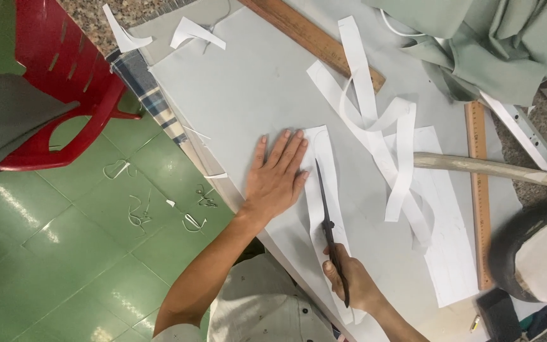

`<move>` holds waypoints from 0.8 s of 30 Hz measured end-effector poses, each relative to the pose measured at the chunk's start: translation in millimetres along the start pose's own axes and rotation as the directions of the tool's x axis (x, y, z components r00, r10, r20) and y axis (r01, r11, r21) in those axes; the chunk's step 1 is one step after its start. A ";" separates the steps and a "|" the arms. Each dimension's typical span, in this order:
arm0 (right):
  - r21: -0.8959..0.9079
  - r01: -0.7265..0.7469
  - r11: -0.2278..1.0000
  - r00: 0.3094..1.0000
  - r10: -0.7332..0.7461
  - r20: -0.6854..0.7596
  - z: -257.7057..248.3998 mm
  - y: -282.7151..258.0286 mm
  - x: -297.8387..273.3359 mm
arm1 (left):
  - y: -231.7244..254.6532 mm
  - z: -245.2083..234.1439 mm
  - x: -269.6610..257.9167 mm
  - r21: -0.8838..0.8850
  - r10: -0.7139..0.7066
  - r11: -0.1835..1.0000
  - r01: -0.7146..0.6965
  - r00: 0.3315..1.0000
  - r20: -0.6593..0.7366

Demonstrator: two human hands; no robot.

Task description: The person uses large shears to cut long strips of white paper on a workbench. They hold the paper with their left hand and cut along drawn lines, creating multiple strips and small pieces.

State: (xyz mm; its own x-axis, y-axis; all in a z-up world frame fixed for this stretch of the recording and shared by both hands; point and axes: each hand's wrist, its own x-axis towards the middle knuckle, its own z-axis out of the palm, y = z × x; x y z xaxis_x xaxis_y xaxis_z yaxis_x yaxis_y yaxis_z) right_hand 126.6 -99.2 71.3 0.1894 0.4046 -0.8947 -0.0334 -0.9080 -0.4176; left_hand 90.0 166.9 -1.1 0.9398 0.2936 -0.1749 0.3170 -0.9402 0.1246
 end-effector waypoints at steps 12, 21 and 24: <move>0.046 -0.073 0.996 0.993 0.068 0.098 -16.9 -9.1 -10.1 | -5.9 1.4 4.8 0.003 0.005 1.000 -0.005 0.999 -0.040; -0.038 -0.033 0.999 0.999 0.034 0.024 -27.5 -49.8 22.2 | -6.1 -4.4 6.9 -0.010 -0.004 1.000 0.004 0.999 0.050; -0.046 0.008 0.999 1.000 -0.008 0.013 -30.8 -60.0 22.8 | -6.6 -1.1 5.0 0.026 -0.009 1.000 0.009 1.000 -0.026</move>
State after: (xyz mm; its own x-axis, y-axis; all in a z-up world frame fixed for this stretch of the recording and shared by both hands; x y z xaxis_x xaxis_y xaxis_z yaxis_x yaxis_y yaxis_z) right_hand 163.2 -38.9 80.8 0.1772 0.4128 -0.8934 0.0129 -0.9087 -0.4173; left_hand 92.7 174.7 -1.8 0.9400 0.3063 -0.1501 0.3224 -0.9416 0.0974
